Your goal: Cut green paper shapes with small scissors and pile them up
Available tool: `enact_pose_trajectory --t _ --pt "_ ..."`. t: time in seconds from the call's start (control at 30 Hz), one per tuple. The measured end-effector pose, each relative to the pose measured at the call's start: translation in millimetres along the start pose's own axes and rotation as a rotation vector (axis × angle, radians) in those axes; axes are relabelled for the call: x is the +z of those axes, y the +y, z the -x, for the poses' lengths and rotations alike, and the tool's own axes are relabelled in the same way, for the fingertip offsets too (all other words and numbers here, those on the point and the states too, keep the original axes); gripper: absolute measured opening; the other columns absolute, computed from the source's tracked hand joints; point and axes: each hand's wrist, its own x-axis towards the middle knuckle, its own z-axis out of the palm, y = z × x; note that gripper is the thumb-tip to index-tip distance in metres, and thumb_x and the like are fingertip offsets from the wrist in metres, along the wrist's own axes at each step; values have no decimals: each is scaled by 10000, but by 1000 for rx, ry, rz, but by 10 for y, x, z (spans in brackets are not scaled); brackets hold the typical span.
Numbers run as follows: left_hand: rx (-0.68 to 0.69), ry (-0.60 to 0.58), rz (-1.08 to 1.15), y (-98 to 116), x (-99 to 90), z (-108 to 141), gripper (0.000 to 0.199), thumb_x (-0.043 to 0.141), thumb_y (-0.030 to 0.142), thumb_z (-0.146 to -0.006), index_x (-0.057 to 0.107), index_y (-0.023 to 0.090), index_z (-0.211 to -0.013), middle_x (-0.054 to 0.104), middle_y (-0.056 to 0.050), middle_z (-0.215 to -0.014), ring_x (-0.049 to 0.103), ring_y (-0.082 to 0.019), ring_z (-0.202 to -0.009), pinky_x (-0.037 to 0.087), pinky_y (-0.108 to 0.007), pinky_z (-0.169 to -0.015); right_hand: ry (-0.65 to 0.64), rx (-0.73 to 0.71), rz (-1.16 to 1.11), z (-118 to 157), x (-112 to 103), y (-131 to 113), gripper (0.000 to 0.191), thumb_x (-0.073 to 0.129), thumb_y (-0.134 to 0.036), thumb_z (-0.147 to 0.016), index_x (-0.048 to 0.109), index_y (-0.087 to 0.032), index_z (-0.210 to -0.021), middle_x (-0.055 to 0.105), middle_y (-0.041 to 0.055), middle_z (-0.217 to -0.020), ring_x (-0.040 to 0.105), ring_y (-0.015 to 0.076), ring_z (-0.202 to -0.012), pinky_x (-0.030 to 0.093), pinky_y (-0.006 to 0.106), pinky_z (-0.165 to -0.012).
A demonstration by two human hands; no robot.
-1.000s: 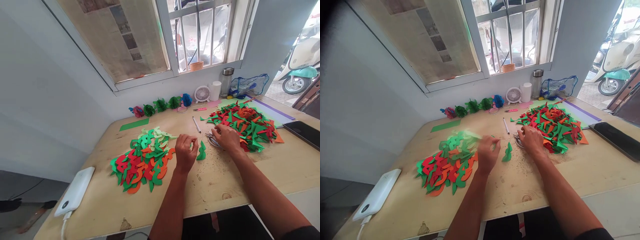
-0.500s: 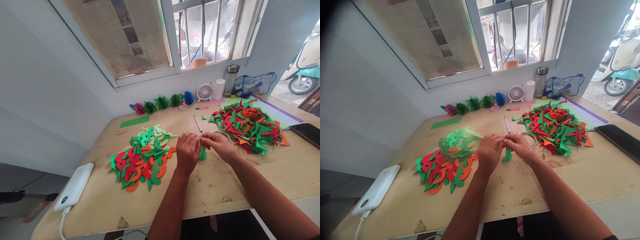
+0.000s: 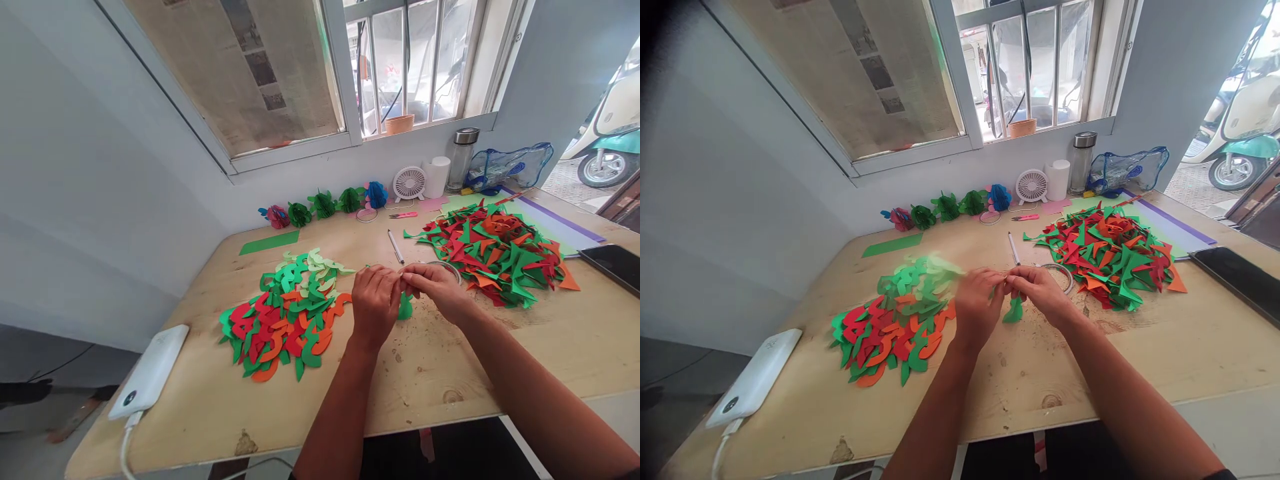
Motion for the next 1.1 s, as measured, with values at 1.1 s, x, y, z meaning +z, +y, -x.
enact_pose_trajectory --t 1.1 --pt "24 -39 -39 -1 11 7 94 536 148 -844 618 192 -860 696 -39 -844 608 -183 -882 440 -344 -848 19 88 -111 -24 -45 62 192 611 -341 -731 647 -156 -692 651 33 -672 481 98 -562 364 239 -537"
